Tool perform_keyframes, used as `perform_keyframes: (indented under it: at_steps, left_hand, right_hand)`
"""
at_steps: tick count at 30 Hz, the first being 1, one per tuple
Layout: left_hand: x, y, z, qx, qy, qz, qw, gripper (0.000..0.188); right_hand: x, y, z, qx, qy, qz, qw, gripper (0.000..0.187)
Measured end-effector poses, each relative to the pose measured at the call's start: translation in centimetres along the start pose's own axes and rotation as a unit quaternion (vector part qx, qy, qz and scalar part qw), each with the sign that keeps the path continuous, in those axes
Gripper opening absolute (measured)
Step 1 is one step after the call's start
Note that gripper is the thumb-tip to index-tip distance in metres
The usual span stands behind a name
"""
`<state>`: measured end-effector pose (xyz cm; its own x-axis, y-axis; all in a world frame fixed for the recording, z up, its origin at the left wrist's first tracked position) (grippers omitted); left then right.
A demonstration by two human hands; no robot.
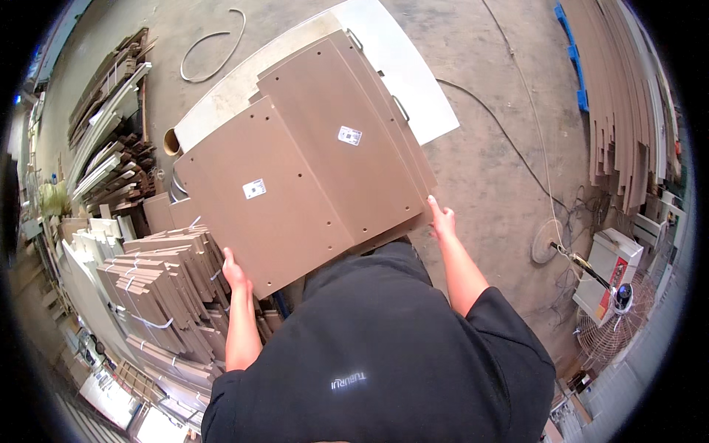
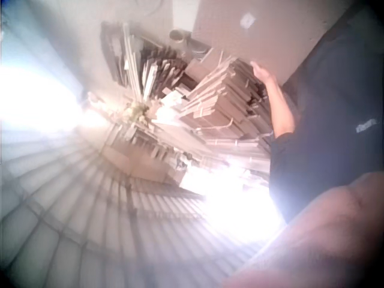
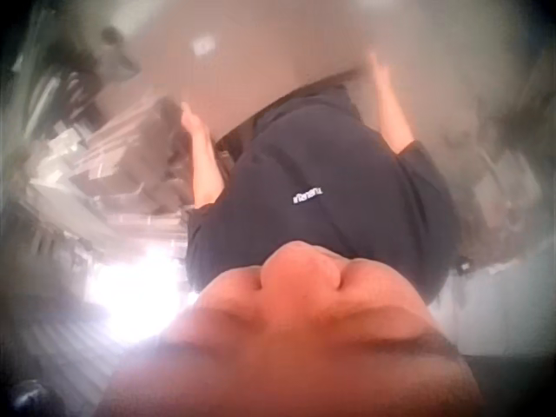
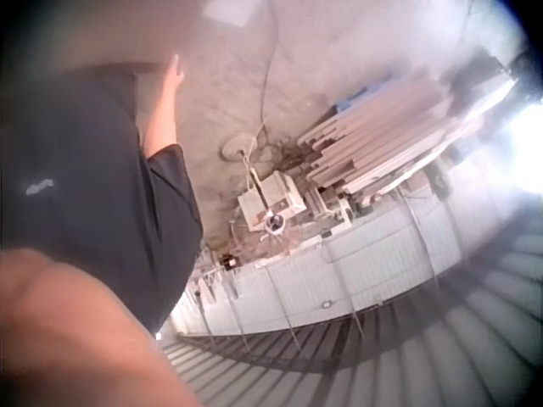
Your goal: The person bundles flat wooden panels with white plastic straps in a workshop. They pick up panels, align them on a table, wrap straps around them, and stack the finished bundles. The person also walks to a machine to operate a touchscreen and uses a marker to write on a white panel.
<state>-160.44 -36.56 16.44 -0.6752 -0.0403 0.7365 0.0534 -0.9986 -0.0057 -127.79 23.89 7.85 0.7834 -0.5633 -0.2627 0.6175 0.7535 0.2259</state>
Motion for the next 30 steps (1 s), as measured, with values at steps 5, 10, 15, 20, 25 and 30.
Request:
perform_keyframes:
  at_steps: [5,10,15,20,25,30]
  left_hand:
    - [1.1,7.9,3.5,0.062,-0.023,-0.016,0.998,0.054]
    - [-0.3,9.9,3.4,0.052,-0.011,-0.015,0.998,0.054]
    - [-2.1,6.8,-0.1,-0.002,-0.022,0.0,1.0,0.053]
    - [-5.6,0.7,-2.6,-0.022,-0.004,-0.05,0.998,0.053]
    - [-8.8,-6.4,-2.6,-0.003,-0.032,-0.117,0.993,0.061]
    - [-8.1,-9.0,-2.6,-0.007,-0.156,-0.234,0.96,0.069]
  right_hand:
    - [7.0,-9.8,1.2,-0.213,-0.043,-0.237,0.947,0.112]
    - [6.7,-13.8,2.0,-0.171,0.023,-0.297,0.939,0.104]
    - [5.8,-12.1,3.3,-0.145,0.078,-0.257,0.952,0.106]
    - [3.7,-9.1,6.4,-0.138,0.087,-0.221,0.961,0.102]
    - [2.9,-7.5,7.7,-0.127,0.092,-0.191,0.969,0.102]
    - [2.3,-7.5,9.9,-0.133,0.098,-0.183,0.969,0.098]
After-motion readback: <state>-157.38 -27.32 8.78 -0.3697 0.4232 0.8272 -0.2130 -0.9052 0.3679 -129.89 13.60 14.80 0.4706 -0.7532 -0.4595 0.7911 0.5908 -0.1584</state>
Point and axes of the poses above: each hand's wrist, its own z-axis away from the middle knuckle, its own y-axis out of the back of the hand, x = y × z, the point moved 9 cm from there along -z, towards the middle knuckle, and after that the axes turned 15 degrees about -x, right-handed, at the moved point
